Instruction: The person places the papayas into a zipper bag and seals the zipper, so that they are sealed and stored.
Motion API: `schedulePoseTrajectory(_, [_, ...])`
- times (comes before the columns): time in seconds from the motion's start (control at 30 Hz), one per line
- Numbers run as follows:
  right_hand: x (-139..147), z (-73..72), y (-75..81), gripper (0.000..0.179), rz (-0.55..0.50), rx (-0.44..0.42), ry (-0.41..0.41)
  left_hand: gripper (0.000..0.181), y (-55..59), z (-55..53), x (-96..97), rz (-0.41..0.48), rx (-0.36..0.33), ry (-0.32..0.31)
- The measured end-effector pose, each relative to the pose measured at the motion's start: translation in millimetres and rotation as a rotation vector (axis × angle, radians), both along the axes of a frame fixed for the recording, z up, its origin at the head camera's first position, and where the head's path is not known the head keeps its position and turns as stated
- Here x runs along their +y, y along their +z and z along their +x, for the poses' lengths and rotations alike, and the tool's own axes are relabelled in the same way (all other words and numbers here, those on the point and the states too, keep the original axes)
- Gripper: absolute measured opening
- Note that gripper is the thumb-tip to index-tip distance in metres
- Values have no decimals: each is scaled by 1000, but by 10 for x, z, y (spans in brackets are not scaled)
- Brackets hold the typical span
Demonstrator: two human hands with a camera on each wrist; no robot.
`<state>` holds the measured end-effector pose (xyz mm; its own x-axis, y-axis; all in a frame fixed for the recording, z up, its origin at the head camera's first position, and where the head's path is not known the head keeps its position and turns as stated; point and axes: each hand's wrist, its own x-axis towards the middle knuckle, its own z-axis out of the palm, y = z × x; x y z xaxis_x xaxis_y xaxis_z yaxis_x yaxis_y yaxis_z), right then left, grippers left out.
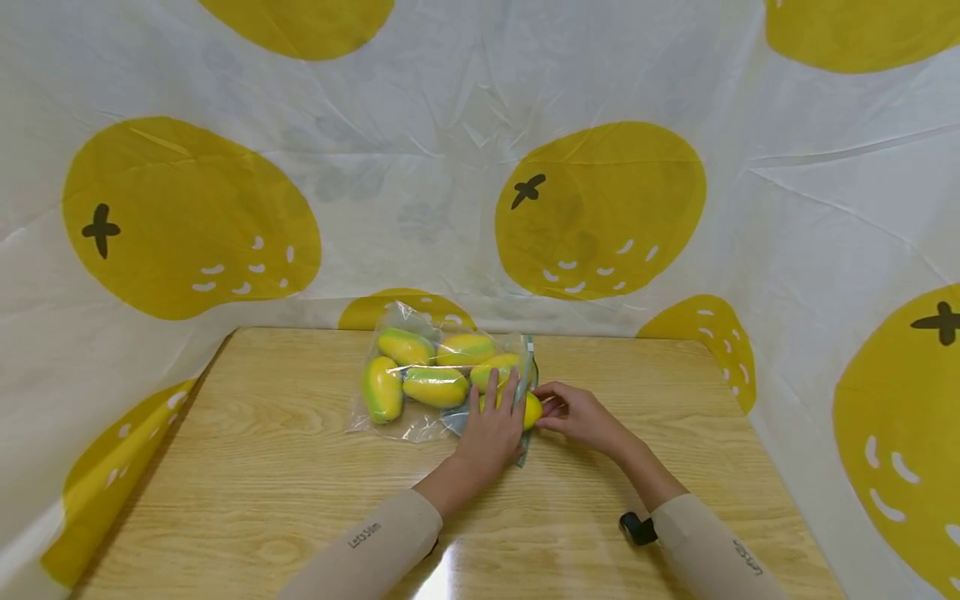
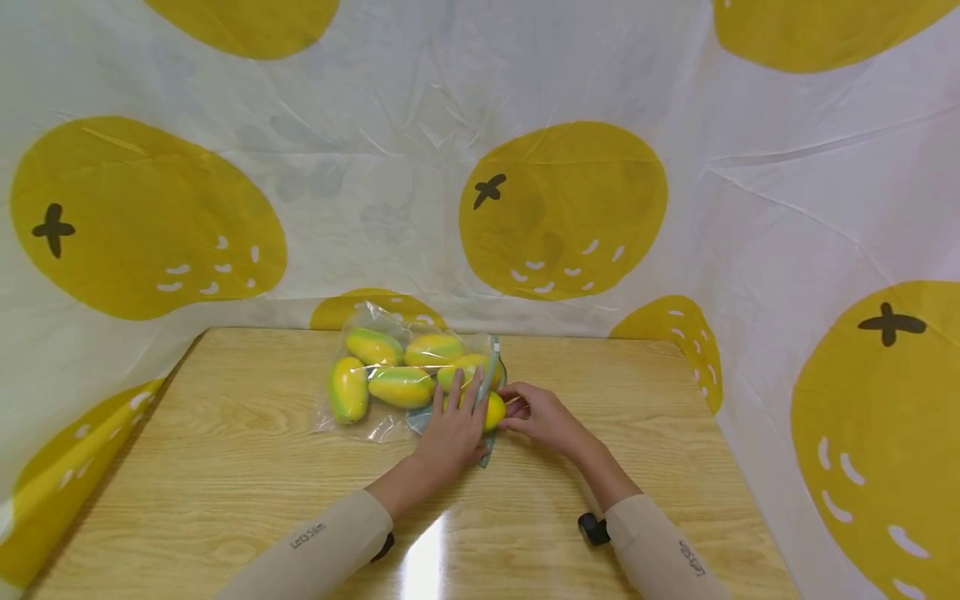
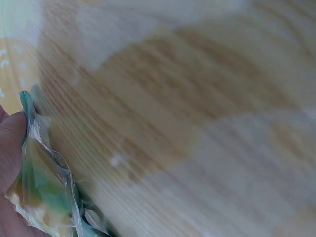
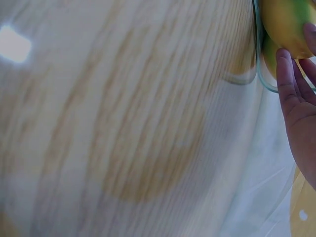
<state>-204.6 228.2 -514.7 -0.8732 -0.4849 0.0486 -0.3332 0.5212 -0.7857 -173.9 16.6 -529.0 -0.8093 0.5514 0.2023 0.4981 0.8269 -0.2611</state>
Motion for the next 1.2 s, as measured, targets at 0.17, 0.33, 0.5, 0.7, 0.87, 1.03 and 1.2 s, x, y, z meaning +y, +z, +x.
schedulePoseTrajectory(0.17, [3, -20, -29, 42, -15, 22, 10, 102, -9, -2, 3, 11, -17, 6])
schedulePoseTrajectory(0.33, [-36, -35, -79, 42, -47, 89, 31, 101, 8, 11, 2, 21, -45, 13])
schedulePoseTrajectory(0.5, [-93, -26, -95, 44, -44, 109, 4, 103, 23, 9, -1, 10, -30, 6])
schedulePoseTrajectory(0.7, [-105, -14, -88, 33, -69, 69, -46, 104, 17, -16, -3, 33, -50, 4])
schedulePoseTrajectory(0.87, [-114, -10, -101, 26, -82, 73, -58, 105, 10, -29, 3, 47, -42, 1])
schedulePoseTrajectory(1.03, [-160, -2, -120, 25, -104, 46, -73, 103, 10, -27, 11, 37, -14, -4])
schedulePoseTrajectory(1.2, [-210, 5, -137, 25, -113, 25, -84, 102, 22, -21, 10, 35, 13, -17])
